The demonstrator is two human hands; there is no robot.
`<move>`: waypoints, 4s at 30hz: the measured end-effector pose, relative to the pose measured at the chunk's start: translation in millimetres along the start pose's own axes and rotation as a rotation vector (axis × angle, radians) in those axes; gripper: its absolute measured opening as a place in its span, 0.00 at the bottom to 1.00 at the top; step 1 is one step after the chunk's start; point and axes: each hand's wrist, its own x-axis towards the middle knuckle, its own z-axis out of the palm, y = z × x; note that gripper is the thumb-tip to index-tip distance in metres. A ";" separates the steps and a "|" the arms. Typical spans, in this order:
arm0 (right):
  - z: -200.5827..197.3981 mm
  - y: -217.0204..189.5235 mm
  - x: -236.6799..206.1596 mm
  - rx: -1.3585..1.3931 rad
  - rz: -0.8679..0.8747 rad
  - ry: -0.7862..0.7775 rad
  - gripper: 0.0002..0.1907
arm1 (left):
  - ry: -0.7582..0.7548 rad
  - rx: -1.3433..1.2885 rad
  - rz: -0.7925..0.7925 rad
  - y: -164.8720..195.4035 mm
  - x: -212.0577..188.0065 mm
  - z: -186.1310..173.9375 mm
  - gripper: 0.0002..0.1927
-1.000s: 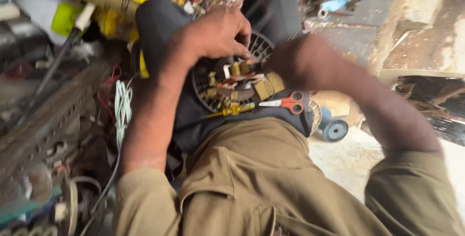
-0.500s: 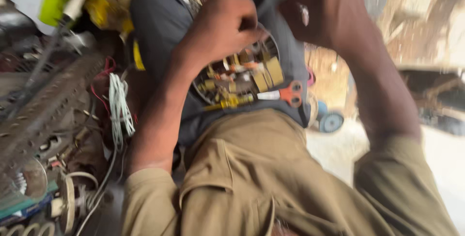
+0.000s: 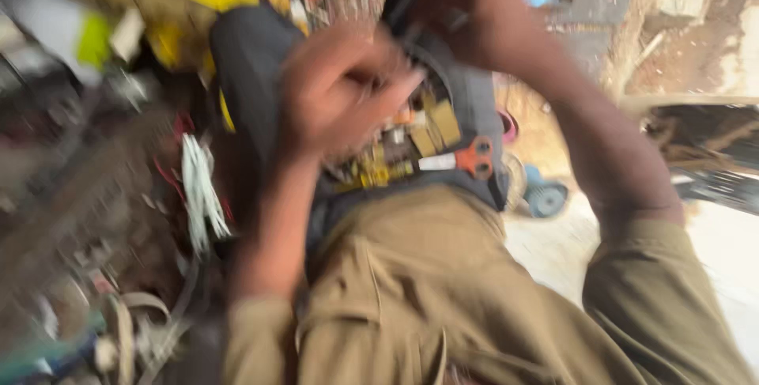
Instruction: The person sits on the floor and winds copper wire around a motor stator core using a handheld jig. They repeatedly wrap the wire by hand, occasionally adjusting the stator's position to continue the winding process.
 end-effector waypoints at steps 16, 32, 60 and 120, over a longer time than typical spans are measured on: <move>32.1 17.1 -2.1 0.265 0.063 -0.004 0.04 | 0.162 -0.053 -0.166 38.9 -9.8 10.7 0.04; 67.6 36.6 -28.3 0.523 -0.018 0.020 0.07 | 0.081 0.603 0.041 33.0 -76.8 24.3 0.08; 5.6 -68.3 -49.9 0.373 -0.528 -0.161 0.15 | -0.264 0.364 0.094 42.5 -18.7 -11.0 0.07; 9.0 16.6 2.2 0.167 -0.010 0.118 0.07 | 0.029 0.142 0.119 -4.1 29.6 1.0 0.10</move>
